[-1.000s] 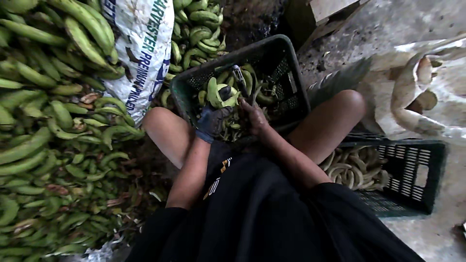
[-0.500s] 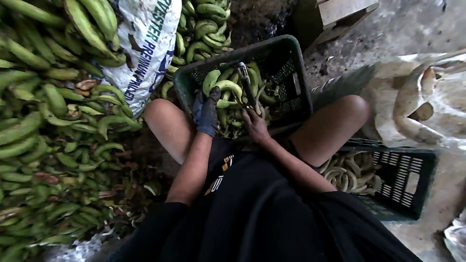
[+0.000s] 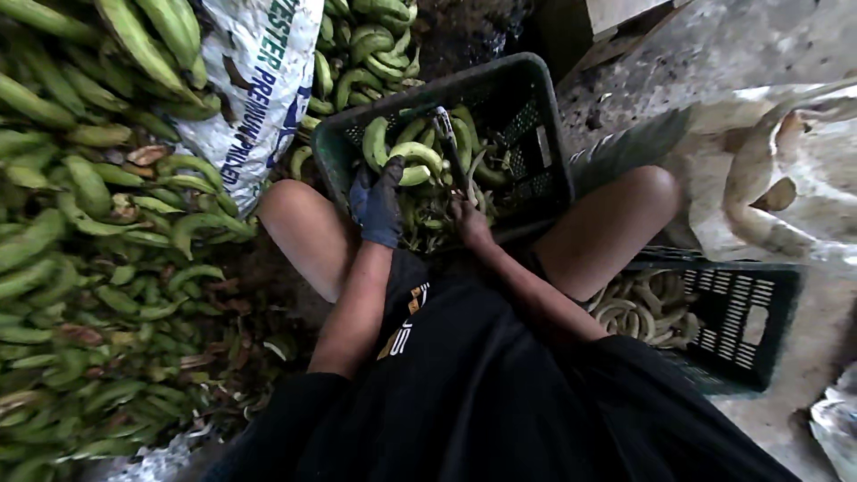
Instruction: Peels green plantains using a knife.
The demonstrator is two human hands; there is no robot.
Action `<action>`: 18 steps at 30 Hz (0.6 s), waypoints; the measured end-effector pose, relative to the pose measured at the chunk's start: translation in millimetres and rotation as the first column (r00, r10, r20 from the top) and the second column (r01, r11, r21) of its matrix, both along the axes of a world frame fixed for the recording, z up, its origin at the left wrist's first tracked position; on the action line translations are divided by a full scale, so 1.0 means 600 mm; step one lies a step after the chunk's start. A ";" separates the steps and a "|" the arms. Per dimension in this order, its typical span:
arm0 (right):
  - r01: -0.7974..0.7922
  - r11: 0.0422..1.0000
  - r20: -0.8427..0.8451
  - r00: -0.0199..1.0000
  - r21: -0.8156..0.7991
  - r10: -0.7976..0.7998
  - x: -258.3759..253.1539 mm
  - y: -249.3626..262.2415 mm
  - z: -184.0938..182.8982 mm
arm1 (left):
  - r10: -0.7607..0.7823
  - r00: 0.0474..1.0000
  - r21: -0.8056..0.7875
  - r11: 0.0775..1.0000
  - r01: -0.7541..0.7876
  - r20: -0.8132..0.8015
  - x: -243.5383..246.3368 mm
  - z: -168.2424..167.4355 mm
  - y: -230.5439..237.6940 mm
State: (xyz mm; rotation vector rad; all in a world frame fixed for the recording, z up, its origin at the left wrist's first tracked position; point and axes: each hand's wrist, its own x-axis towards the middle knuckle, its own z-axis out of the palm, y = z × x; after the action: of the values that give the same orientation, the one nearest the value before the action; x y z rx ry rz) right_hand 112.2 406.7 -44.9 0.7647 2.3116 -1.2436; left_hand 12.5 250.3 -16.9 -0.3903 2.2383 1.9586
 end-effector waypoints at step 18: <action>0.087 0.743 -0.191 0.980 0.663 0.056 -0.267 0.321 0.010 | -0.085 0.990 0.636 0.772 -0.006 0.113 -0.039 -0.020 -0.035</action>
State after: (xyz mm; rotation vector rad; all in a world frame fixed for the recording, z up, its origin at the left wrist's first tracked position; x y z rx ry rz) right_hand -47.8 599.1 -38.7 0.9064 2.9651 -0.4574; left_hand -11.2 229.3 -28.9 -0.3582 1.3529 2.4148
